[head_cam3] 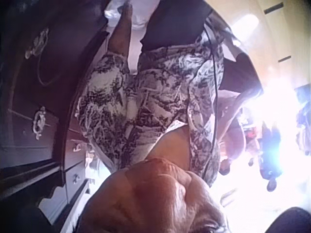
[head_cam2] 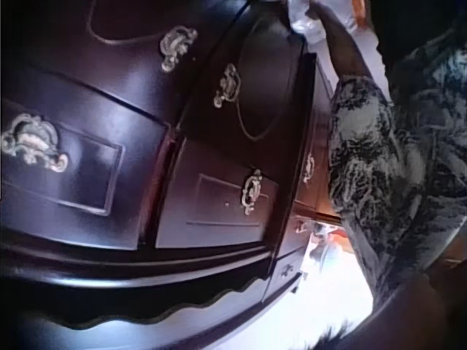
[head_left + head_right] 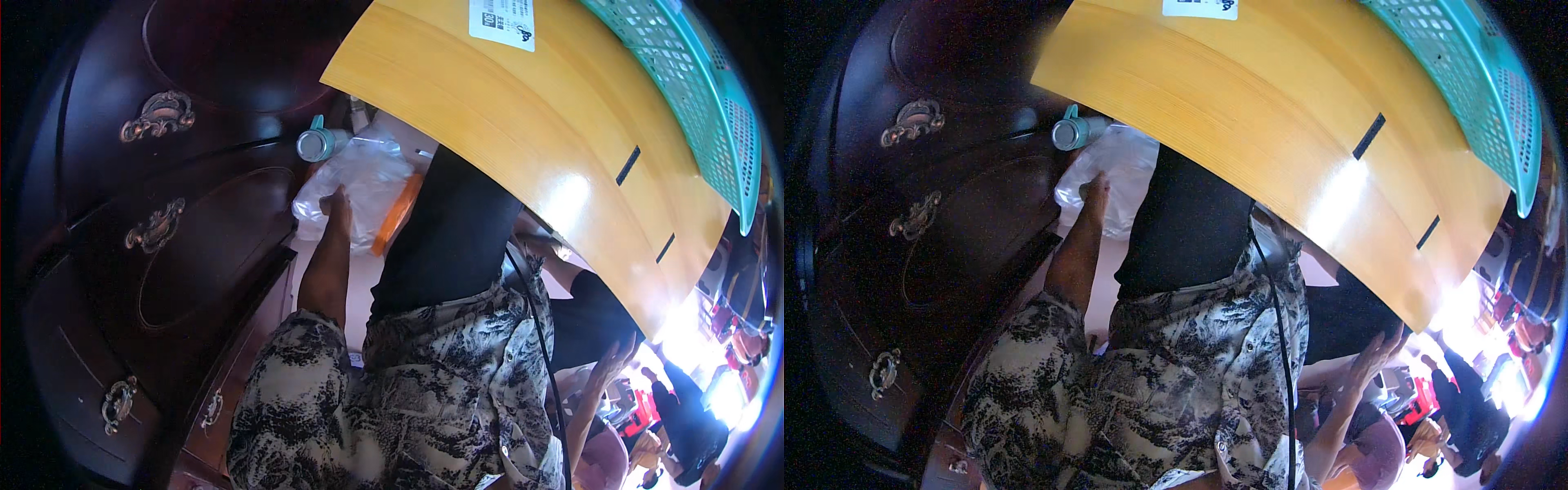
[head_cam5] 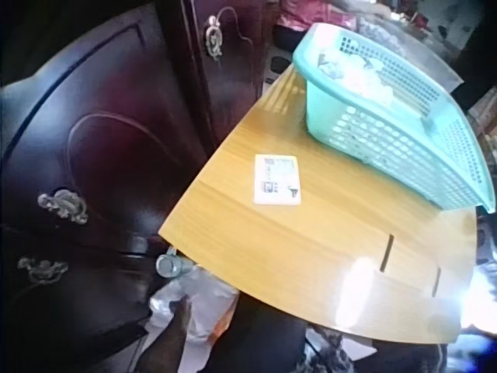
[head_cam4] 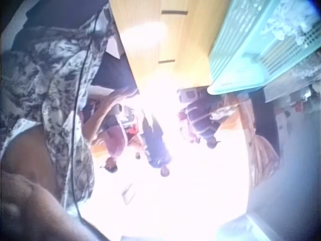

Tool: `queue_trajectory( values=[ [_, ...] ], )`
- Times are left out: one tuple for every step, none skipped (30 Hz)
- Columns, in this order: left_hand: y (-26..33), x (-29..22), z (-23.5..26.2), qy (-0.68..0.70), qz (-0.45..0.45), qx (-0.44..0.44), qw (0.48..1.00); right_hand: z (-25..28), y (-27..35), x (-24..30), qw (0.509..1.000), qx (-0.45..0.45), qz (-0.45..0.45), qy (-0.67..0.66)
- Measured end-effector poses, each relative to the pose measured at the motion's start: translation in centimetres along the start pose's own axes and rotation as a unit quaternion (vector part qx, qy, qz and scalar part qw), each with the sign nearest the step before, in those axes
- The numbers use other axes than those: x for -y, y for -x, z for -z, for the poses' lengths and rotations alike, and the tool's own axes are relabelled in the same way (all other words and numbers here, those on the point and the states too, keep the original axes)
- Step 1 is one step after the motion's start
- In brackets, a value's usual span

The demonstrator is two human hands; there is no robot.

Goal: The person sorts small white plastic components by hand, transferring them from a basket into a plastic bag.

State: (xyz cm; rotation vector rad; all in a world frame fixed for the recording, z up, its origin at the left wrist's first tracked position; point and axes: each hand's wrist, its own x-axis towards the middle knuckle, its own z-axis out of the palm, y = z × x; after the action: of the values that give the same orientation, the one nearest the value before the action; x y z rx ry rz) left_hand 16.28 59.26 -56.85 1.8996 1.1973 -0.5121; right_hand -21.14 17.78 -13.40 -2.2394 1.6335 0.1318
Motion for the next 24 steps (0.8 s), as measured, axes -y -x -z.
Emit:
queue_trajectory(
  values=[
    [0.4, 1.6, -1.8, 0.043, 0.026, 0.013, 0.999, -0.2, 0.4, -0.3, 0.996, -0.071, 0.036, 0.041],
    [-0.6, 2.6, -0.1, 0.054, 0.026, 0.001, 0.998, 0.9, -0.2, -2.4, 0.990, -0.113, 0.067, 0.049],
    [-1.4, 3.4, 2.5, 0.084, -0.054, 0.003, 0.995, 0.2, -0.3, -4.7, 0.991, -0.103, 0.080, 0.037],
    [-1.6, 4.1, 4.5, 0.107, -0.135, 0.008, 0.985, 0.2, 0.0, -3.3, 0.987, -0.094, 0.121, 0.039],
    [0.8, 5.8, 3.0, 0.117, -0.115, 0.020, 0.986, 1.0, 0.4, -1.9, 0.979, -0.101, 0.162, 0.073],
    [4.2, 4.9, 1.9, 0.112, -0.120, 0.071, 0.984, 1.9, 0.6, -1.1, 0.971, -0.108, 0.189, 0.096],
    [7.3, 3.7, 1.8, 0.110, -0.127, 0.115, 0.979, 2.4, 0.7, -0.7, 0.970, -0.114, 0.189, 0.103],
    [8.6, 2.4, 3.4, 0.112, -0.135, 0.105, 0.979, 2.7, 0.9, -0.2, 0.974, -0.066, 0.202, 0.074],
    [9.5, 1.5, 4.9, 0.098, -0.136, 0.109, 0.980, 3.0, 1.1, 0.5, 0.976, -0.017, 0.212, 0.047],
    [10.5, 0.6, 6.2, 0.085, -0.136, 0.114, 0.981, 3.2, 1.2, 1.5, 0.968, -0.019, 0.249, 0.031],
    [11.5, -0.4, 7.5, 0.085, -0.142, 0.106, 0.981, 3.7, 0.9, 2.4, 0.967, -0.017, 0.252, 0.022],
    [12.5, -1.1, 8.7, 0.096, -0.152, 0.129, 0.975, 4.0, 0.6, 3.1, 0.958, -0.014, 0.285, -0.005],
    [13.4, -1.8, 9.6, 0.107, -0.162, 0.154, 0.969, 4.4, 0.2, 3.9, 0.948, -0.014, 0.318, -0.030],
    [14.8, -2.7, 10.5, 0.104, -0.173, 0.141, 0.969, 4.7, -0.6, 5.2, 0.935, -0.043, 0.350, -0.031],
    [15.5, -3.3, 10.8, 0.103, -0.173, 0.140, 0.969, 5.2, -1.2, 6.5, 0.935, -0.042, 0.350, -0.032],
    [16.2, -3.9, 11.0, 0.076, -0.170, 0.129, 0.974, 5.9, -1.5, 8.1, 0.927, -0.050, 0.368, -0.044],
    [16.8, -4.1, 12.5, 0.049, -0.169, 0.103, 0.979, 6.1, -2.0, 9.7, 0.916, -0.050, 0.392, -0.067],
    [16.9, -4.5, 12.6, 0.045, -0.181, 0.129, 0.974, 6.6, -2.4, 11.5, 0.897, -0.046, 0.428, -0.098],
    [16.5, -4.2, 13.9, 0.047, -0.184, 0.117, 0.975, 6.4, -2.7, 13.6, 0.884, 0.014, 0.451, -0.122],
    [16.1, -4.0, 14.4, 0.028, -0.206, 0.137, 0.969, 6.4, -2.6, 16.4, 0.869, 0.070, 0.471, -0.135],
    [15.8, -3.5, 14.9, 0.009, -0.227, 0.155, 0.962, 5.5, -2.4, 19.4, 0.848, 0.143, 0.483, -0.164],
    [16.1, -3.2, 14.9, 0.013, -0.224, 0.155, 0.962, 4.4, -1.7, 22.3, 0.837, 0.213, 0.480, -0.153],
    [17.2, -3.4, 15.2, 0.006, -0.229, 0.147, 0.962, 2.7, -1.4, 25.1, 0.798, 0.244, 0.538, -0.119],
    [18.4, -3.4, 15.8, -0.002, -0.232, 0.136, 0.963, -0.1, -0.5, 26.9, 0.758, 0.219, 0.607, -0.096]
  ],
)
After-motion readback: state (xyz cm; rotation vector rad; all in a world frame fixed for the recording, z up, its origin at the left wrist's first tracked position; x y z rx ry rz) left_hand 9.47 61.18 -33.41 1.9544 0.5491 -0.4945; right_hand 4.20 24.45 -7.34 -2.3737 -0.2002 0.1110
